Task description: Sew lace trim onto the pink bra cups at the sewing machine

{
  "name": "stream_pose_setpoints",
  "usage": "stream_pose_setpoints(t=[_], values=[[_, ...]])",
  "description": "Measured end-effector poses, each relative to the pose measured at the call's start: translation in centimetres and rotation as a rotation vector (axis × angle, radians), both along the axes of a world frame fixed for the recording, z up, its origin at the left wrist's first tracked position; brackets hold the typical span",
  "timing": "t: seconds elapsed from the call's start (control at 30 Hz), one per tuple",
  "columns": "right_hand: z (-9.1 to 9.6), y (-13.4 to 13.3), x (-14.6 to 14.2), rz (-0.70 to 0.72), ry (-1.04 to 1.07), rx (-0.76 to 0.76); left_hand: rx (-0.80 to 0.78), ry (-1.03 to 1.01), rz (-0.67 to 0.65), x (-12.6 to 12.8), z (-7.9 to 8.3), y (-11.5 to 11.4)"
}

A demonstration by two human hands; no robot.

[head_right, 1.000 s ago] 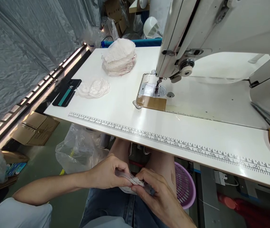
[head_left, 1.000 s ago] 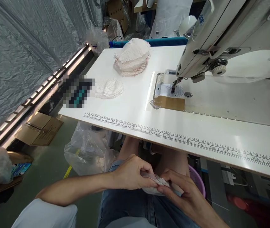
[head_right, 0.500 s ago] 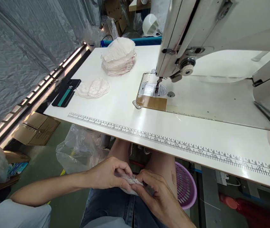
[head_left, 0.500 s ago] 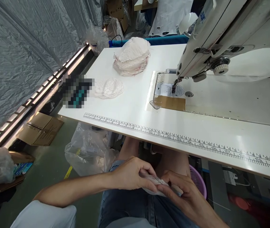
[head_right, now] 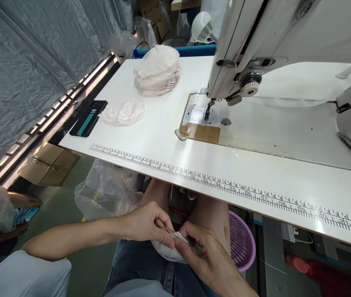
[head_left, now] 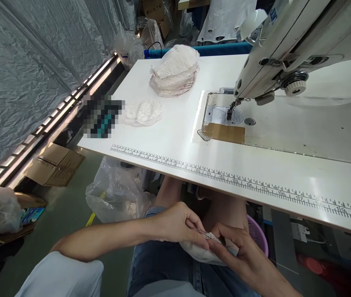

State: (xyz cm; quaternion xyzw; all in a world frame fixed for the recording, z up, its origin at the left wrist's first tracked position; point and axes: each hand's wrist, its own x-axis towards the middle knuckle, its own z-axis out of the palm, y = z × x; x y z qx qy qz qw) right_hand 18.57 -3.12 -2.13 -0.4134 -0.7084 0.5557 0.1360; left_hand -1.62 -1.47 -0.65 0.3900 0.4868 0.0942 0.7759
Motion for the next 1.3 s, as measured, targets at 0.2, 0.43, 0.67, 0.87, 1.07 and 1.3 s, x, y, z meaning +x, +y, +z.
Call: stream_pose_setpoints(t=[0.2,0.43,0.67,0.87,1.07,1.3], values=[[0.1,0.0,0.5,0.019,0.031,-0.07,-0.149,-0.056,0.062,0.2,-0.4,0.1],[0.4,0.2,0.7,0.062,0.035,-0.095,-0.109,-0.073,0.051,0.3,-0.1,0.2],[0.3,-0.2,0.7,0.01,0.029,-0.047,-0.034,-0.055,0.026,0.6,0.4,0.4],[0.8,-0.2,1.4,-0.002,0.06,-0.065,-0.042,-0.049,0.024,1.3,0.4,0.8],[0.8,-0.4,2.4,-0.018,-0.006,0.01,-0.097,-0.061,0.033,2.0,0.0,1.1],[0.6,-0.7,2.9,-0.037,-0.006,0.037,-0.142,-0.052,0.015,2.6,0.6,1.3]])
